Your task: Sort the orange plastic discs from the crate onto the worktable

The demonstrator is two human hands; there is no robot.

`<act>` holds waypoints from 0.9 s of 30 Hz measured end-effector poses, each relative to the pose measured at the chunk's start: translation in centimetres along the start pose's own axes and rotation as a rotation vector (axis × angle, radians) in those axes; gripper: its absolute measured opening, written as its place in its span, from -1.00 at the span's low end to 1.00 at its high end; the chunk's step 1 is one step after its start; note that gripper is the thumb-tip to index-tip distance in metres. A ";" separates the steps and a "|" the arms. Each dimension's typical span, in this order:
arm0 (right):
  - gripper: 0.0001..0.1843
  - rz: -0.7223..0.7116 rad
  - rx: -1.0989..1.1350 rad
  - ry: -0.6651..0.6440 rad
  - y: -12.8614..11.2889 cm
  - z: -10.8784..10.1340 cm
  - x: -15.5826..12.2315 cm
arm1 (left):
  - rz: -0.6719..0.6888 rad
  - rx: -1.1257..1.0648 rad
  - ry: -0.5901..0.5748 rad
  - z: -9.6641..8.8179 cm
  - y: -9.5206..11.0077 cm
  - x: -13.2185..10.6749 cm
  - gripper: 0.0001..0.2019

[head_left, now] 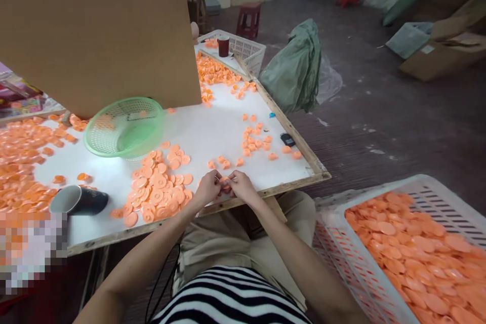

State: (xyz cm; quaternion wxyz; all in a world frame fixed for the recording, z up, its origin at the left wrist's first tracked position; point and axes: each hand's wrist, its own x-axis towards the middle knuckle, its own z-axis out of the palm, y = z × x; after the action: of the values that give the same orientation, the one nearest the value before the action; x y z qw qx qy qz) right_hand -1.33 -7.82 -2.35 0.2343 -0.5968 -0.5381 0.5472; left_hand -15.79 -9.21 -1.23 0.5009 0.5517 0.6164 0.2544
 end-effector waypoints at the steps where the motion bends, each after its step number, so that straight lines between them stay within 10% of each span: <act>1: -0.85 0.004 -0.005 -0.009 0.0 0.1 0.1 | -0.011 -0.010 0.000 -0.1 -0.2 0.1 -0.90; 21: -0.88 0.039 -0.040 -0.069 0.3 0.2 0.5 | -0.042 0.145 0.065 0.1 0.3 -0.4 -0.94; 27: -0.83 -0.074 0.190 0.097 -0.4 -1.3 -0.9 | 0.108 0.216 0.126 -0.8 0.4 -1.0 -0.80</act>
State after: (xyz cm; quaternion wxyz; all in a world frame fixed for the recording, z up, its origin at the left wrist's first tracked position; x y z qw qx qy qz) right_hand -0.17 -8.09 -1.22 0.3354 -0.5775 -0.4935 0.5572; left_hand -16.40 -9.80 -0.24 0.3844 0.6177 0.6399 0.2474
